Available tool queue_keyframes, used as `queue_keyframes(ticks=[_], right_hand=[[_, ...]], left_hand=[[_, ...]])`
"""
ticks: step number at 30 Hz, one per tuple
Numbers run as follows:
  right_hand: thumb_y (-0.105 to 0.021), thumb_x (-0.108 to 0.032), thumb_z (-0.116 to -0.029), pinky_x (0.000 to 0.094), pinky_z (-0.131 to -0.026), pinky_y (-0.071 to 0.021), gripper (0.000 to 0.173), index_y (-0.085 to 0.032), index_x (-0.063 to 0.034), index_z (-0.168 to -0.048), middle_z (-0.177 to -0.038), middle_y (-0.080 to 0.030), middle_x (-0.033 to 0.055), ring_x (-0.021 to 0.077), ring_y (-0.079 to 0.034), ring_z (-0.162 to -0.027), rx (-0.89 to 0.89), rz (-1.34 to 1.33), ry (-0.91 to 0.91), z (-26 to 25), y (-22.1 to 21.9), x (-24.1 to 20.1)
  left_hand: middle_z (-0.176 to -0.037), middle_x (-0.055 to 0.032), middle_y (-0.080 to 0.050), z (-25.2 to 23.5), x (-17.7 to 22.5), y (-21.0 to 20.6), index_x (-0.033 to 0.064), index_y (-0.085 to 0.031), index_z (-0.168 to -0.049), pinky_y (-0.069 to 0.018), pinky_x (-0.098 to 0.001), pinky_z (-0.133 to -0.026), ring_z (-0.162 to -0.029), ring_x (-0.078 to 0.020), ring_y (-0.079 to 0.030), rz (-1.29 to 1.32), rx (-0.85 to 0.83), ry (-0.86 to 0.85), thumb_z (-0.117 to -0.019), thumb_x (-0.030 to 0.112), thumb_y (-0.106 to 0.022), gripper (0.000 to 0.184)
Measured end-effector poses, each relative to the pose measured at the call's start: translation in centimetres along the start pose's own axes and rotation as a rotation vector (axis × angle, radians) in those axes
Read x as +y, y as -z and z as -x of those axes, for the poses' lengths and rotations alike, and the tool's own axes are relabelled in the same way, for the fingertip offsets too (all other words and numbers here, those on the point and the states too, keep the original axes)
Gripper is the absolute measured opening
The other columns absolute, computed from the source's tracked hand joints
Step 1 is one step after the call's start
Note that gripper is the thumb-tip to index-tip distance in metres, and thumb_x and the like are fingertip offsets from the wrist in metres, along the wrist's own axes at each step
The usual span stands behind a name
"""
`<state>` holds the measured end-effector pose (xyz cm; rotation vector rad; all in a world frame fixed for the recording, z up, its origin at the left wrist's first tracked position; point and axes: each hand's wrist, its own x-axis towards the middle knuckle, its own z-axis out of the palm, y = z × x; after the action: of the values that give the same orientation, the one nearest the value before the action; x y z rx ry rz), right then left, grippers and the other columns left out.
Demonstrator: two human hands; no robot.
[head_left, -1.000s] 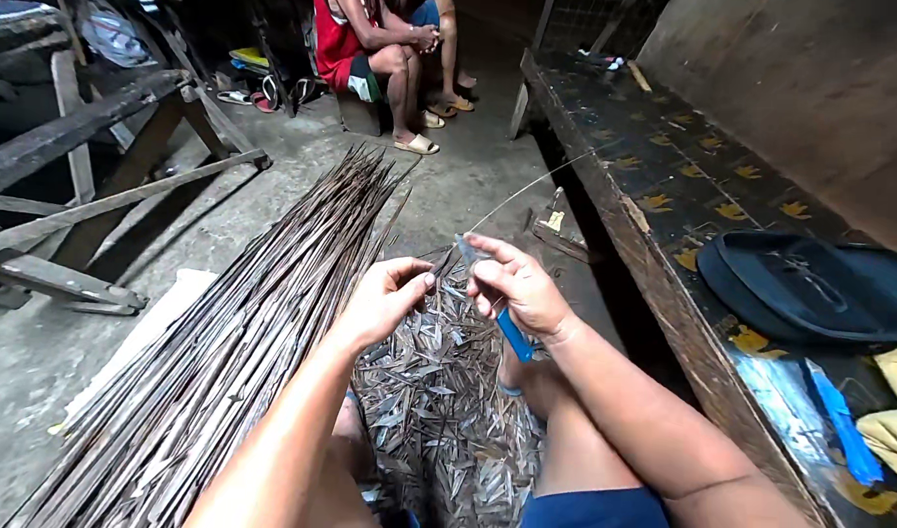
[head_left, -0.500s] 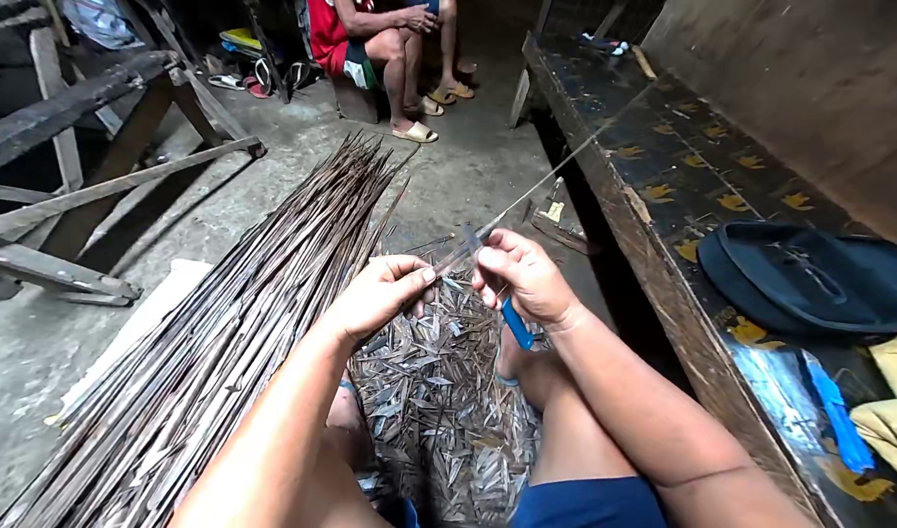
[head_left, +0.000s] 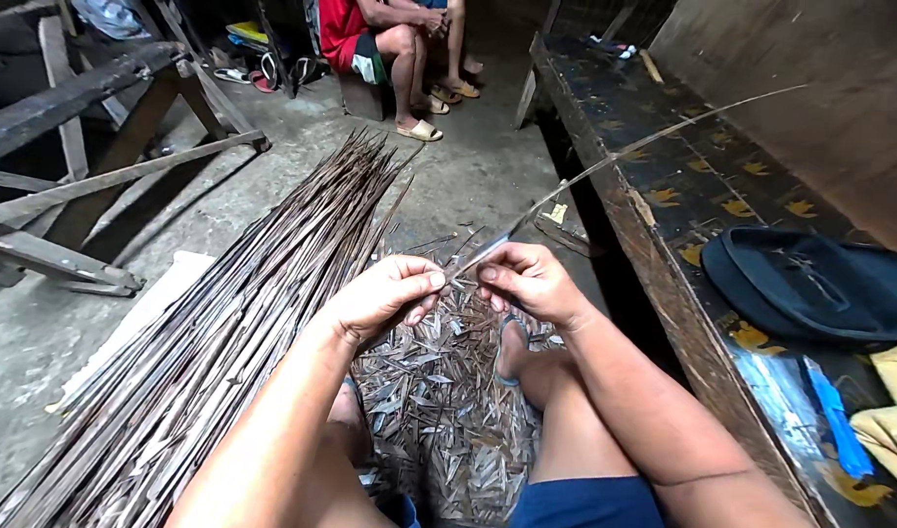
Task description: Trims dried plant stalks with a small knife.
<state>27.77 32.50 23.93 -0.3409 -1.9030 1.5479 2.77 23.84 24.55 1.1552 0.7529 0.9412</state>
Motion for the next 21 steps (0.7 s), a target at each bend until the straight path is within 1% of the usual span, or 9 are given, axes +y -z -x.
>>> queue_keyframes(ticks=[3,6,11,16,19,21], right_hand=[[-0.06,-0.013,-0.1029,0.0226,-0.053,-0.0555,0.013,-0.067,-0.0038,-0.098,-0.074,-0.071,0.0053,0.0083,-0.063,-0.055,0.075,0.016,0.023,0.1,0.7,-0.2],[-0.06,-0.012,-0.1028,0.023,-0.053,-0.0561,0.012,-0.067,-0.004,-0.098,-0.074,-0.071,0.0061,0.0093,-0.064,-0.055,0.106,0.004,0.041,0.3,0.9,-0.3],[-0.059,-0.013,-0.1037,0.0238,-0.052,-0.056,0.013,-0.068,-0.0041,-0.103,-0.075,-0.07,0.0075,0.0105,-0.063,-0.055,0.225,0.003,0.093,0.4,1.0,-0.7],[-0.058,-0.013,-0.1047,0.0237,-0.052,-0.0576,0.012,-0.068,-0.0058,-0.106,-0.075,-0.07,0.0061,0.01,-0.064,-0.055,0.326,-0.008,0.126,0.4,0.9,-1.0],[-0.055,-0.014,-0.1063,0.0235,-0.052,-0.0578,0.015,-0.068,-0.0076,-0.107,-0.078,-0.071,0.0045,0.0092,-0.065,-0.057,0.412,-0.025,0.163,0.3,1.0,-1.2],[-0.05,-0.015,-0.1084,0.0233,-0.053,-0.0574,0.017,-0.066,-0.0094,-0.107,-0.082,-0.07,0.0032,0.009,-0.065,-0.06,0.488,-0.068,0.192,0.2,1.4,-1.6]], left_hand=[[-0.067,0.0002,-0.062,0.3,0.2,0.1,0.007,-0.07,-0.092,-0.0493,-0.0151,-0.051,-0.052,-0.0024,-0.056,-0.007,0.019,-0.01,-0.1029,0.014,-0.053,0.021],[-0.067,0.0001,-0.063,0.3,0.1,0.2,0.0073,-0.071,-0.091,-0.0499,-0.0153,-0.051,-0.053,-0.0025,-0.057,-0.016,0.026,-0.014,-0.1021,0.014,-0.055,0.02],[-0.066,-0.0003,-0.063,0.3,0.2,0.3,0.0066,-0.071,-0.092,-0.0502,-0.0154,-0.051,-0.052,-0.003,-0.057,-0.019,0.02,-0.031,-0.1028,0.013,-0.055,0.02],[-0.067,-0.0004,-0.063,0.3,0.5,0.4,0.0066,-0.071,-0.094,-0.0508,-0.0155,-0.052,-0.053,-0.0033,-0.058,-0.045,0.034,-0.043,-0.1032,0.014,-0.055,0.02],[-0.067,-0.0005,-0.062,0.3,0.5,0.4,0.0064,-0.071,-0.093,-0.0508,-0.0161,-0.052,-0.053,-0.0038,-0.058,-0.074,0.038,-0.056,-0.1029,0.014,-0.056,0.019],[-0.067,-0.0006,-0.062,0.3,0.2,0.6,0.0056,-0.071,-0.092,-0.0507,-0.0169,-0.052,-0.053,-0.0045,-0.057,-0.099,0.04,-0.054,-0.1024,0.013,-0.056,0.019]])
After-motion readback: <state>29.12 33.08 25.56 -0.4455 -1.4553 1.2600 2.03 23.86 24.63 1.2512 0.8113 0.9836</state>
